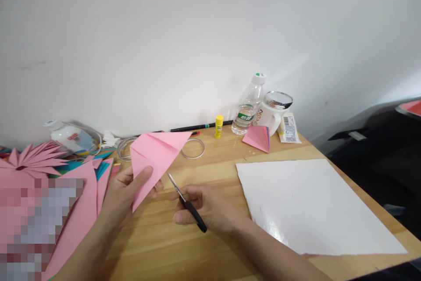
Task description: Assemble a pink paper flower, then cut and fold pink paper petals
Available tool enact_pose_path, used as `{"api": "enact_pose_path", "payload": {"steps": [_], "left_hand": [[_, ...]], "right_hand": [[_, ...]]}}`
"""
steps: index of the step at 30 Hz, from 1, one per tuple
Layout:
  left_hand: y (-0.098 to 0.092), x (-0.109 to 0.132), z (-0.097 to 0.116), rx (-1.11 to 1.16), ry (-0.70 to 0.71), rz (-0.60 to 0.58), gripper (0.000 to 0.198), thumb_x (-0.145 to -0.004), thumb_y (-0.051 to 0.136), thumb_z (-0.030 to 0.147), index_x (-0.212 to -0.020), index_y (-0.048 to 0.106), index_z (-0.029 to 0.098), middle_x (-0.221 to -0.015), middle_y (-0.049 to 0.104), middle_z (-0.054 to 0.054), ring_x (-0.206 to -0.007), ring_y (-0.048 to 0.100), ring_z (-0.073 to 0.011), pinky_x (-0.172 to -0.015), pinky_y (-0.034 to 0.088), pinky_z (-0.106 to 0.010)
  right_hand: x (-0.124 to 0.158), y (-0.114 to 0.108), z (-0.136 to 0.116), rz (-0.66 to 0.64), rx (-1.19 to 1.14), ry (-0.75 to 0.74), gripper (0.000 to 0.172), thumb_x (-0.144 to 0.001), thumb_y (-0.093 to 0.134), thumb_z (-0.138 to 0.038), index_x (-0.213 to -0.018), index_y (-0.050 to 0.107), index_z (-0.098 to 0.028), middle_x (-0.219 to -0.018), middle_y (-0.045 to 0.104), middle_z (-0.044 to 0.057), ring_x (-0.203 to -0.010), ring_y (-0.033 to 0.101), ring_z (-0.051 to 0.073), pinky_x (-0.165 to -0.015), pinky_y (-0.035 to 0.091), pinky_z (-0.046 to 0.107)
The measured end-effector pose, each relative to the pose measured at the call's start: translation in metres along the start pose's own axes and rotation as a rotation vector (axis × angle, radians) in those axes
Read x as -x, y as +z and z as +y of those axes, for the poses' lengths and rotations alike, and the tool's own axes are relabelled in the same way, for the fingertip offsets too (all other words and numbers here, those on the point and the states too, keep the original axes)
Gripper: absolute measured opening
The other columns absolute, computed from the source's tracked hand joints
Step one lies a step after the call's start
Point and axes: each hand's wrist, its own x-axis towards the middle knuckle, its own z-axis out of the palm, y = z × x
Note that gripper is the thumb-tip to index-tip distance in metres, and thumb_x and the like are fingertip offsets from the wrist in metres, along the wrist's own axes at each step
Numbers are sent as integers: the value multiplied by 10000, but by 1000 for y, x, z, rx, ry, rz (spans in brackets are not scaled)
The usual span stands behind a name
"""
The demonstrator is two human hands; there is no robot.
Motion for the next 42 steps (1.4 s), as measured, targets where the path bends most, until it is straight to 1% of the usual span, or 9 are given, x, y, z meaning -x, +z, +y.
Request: {"api": "enact_pose_path", "payload": {"steps": [3, 6, 13, 22, 27, 31, 34, 38, 42], "left_hand": [[3, 3, 2, -82, -37, -110, 249, -765, 584, 337, -624, 588, 132, -545, 665, -35, -376, 536, -91, -392, 372, -176], [6, 5, 2, -95, -64, -155, 268, -760, 585, 340, -593, 571, 131, -481, 630, -21, -331, 509, -89, -355, 344, -174], [9, 7, 1, -102, -51, -106, 250, -765, 581, 311, -592, 565, 132, -464, 614, -12, -338, 485, -76, -370, 343, -169], [7, 5, -5, -148, -20, -110, 295, -768, 580, 338, -555, 558, 136, -473, 609, -9, -356, 475, -78, -380, 328, -182], [10, 7, -1, -136, -58, -115, 305, -761, 584, 344, -538, 570, 137, -473, 606, -9, -358, 475, -75, -382, 334, -177], [8, 6, -2, -139, -115, -152, 326, -749, 589, 394, -559, 597, 128, -424, 583, -8, -307, 443, -69, -331, 287, -170], [6, 6, -4, -146, -121, -163, 345, -749, 589, 400, -544, 587, 123, -419, 581, -11, -291, 426, -57, -314, 254, -160], [5, 5, -5, -129, -125, -170, 363, -737, 609, 392, -498, 581, 120, -413, 588, -20, -296, 442, -61, -316, 299, -159], [5, 5, -6, -97, -134, -162, 282, -728, 627, 374, -624, 661, 114, -548, 679, -61, -335, 507, -83, -340, 389, -173]], "right_hand": [[-1, 1, 0, -17, 2, -28, 450, -605, 739, -426, -937, 593, -159, -806, 532, 10, -681, 458, 111, -653, 346, 247], [-1, 4, -2, -29, 11, -59, 451, -618, 727, -432, -955, 598, -161, -798, 522, 8, -689, 448, 114, -653, 343, 247], [1, 4, 0, -22, 32, -43, 438, -630, 722, -421, -965, 604, -164, -799, 527, 7, -690, 449, 114, -665, 344, 251], [3, 8, -3, 31, 48, -22, 417, -630, 718, -433, -935, 613, -169, -737, 474, -14, -651, 405, 99, -610, 317, 230], [3, 8, -5, 23, 52, -13, 431, -631, 712, -453, -934, 603, -166, -729, 451, -17, -638, 386, 95, -595, 300, 228], [3, 8, -6, 32, 69, -19, 434, -632, 704, -468, -924, 601, -163, -712, 449, -18, -632, 385, 101, -589, 302, 231], [3, 7, -6, 28, 67, -13, 417, -641, 703, -453, -921, 601, -160, -728, 456, -15, -642, 395, 101, -602, 307, 233], [4, 7, -7, 28, 82, -6, 440, -639, 706, -451, -953, 596, -164, -735, 463, -15, -645, 401, 100, -604, 309, 233], [4, 6, -9, 18, 123, -15, 469, -647, 689, -476, -992, 598, -173, -733, 457, -13, -646, 391, 104, -600, 310, 235]]}}
